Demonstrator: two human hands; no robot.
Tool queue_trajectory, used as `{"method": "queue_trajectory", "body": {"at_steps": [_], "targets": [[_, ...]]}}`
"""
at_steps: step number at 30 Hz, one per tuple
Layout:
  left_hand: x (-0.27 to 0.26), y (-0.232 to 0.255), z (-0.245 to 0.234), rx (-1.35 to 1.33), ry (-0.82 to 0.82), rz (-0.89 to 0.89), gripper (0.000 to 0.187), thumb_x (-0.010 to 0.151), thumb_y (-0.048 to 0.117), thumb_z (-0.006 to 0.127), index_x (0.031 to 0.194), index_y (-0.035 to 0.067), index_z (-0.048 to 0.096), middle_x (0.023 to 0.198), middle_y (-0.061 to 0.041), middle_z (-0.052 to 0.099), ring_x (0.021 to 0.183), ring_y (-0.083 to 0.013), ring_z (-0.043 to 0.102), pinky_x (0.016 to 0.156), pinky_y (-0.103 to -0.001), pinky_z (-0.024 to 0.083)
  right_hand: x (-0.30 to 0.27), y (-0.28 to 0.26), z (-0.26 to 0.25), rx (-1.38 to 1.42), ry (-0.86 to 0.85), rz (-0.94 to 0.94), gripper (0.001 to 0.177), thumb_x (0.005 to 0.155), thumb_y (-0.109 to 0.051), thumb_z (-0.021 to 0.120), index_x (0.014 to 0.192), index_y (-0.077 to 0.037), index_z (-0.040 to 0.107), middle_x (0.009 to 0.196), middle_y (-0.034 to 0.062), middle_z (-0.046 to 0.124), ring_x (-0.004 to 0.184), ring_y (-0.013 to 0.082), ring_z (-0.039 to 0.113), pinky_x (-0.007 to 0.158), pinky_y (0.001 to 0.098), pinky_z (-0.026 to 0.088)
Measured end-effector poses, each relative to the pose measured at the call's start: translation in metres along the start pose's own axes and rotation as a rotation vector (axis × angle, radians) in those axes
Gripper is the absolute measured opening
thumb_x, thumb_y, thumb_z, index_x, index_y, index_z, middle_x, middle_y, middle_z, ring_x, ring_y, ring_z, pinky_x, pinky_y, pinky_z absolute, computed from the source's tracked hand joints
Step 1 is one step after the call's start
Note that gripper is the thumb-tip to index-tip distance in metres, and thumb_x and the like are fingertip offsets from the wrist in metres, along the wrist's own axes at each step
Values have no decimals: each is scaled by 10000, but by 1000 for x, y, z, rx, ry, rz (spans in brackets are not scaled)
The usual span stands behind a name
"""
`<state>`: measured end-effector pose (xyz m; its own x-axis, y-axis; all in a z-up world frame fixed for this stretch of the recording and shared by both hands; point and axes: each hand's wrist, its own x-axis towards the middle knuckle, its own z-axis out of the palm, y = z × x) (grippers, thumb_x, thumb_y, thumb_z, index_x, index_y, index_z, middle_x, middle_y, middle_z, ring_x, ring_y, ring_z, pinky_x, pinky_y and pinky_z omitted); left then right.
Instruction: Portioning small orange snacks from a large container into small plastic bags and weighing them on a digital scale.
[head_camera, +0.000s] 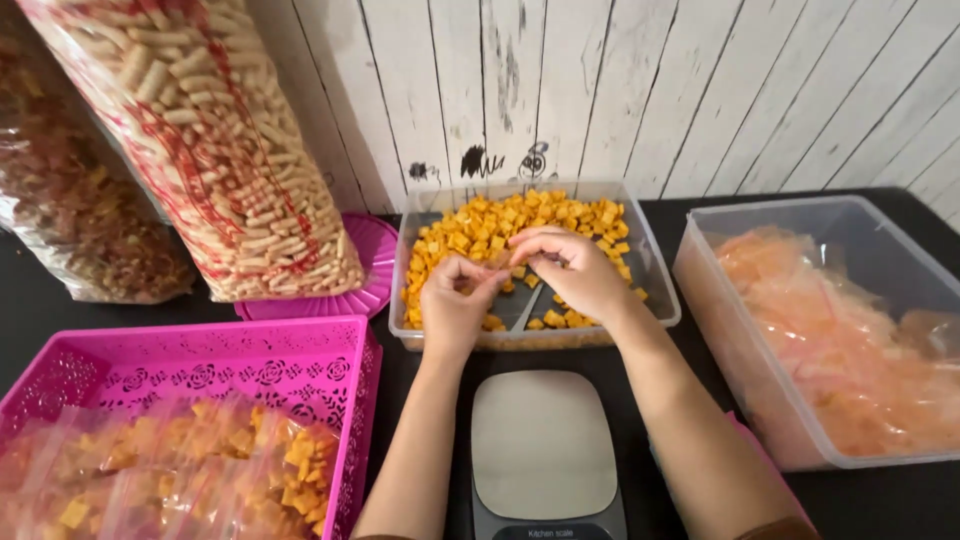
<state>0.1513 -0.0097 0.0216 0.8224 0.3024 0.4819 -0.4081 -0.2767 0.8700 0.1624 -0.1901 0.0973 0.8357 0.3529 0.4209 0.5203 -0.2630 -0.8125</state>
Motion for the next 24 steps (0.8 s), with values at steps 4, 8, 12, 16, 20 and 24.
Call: {"method": "queue_trajectory", "body": {"at_steps": [4, 8, 12, 16, 20, 24], "targets": [[-3, 17, -4, -24, -44, 147, 221, 716, 117, 886, 724, 91, 666, 940, -56, 721, 911, -238, 699, 823, -332, 559, -5, -5, 4, 39, -68, 34, 206, 875, -32, 604, 955, -71, 790, 1069, 111, 750, 1058, 215, 685, 941, 347, 533], [-10, 30, -8, 42, -232, 180, 584, 668, 208, 907, 1129, 165, 552, 1095, -85, 738, 1044, -315, 691, 915, -429, 538, -9, -8, 8, -64, -65, 70, 143, 848, -86, 712, 955, -93, 807, 968, 85, 777, 915, 185, 710, 835, 310, 556], [-10, 5, -5, 44, -292, 152, 732, 610, 270, 949, 1281, 182, 672, 1121, -76, 755, 1062, -278, 707, 909, -390, 554, -7, 1, 10, -123, -69, 21, 193, 809, -76, 753, 985, -132, 807, 917, 77, 756, 842, 197, 698, 764, 311, 556], [-8, 5, -3, -28, -263, 120, 644, 636, 254, 955, 1231, 179, 717, 1068, -55, 769, 1011, -203, 721, 893, -337, 562, -10, 1, 12, -93, -76, -46, 216, 821, -50, 735, 1016, -120, 795, 929, 86, 747, 845, 183, 660, 760, 307, 537], [-6, 11, -5, -176, -207, -2, 474, 710, 168, 927, 1150, 142, 753, 950, -28, 765, 914, -100, 696, 856, -265, 574, -8, 17, 12, -71, -24, 20, 211, 908, -62, 648, 1043, -163, 774, 926, 17, 742, 882, 150, 663, 795, 292, 526], [-2, 12, -8, -262, -166, -97, 439, 731, 110, 912, 1143, 116, 762, 857, -51, 761, 839, -83, 704, 798, -230, 614, -8, 37, 12, -521, -343, 243, 267, 950, -89, 567, 1058, -209, 779, 1028, 107, 747, 1039, 345, 689, 905, 468, 523]]}}
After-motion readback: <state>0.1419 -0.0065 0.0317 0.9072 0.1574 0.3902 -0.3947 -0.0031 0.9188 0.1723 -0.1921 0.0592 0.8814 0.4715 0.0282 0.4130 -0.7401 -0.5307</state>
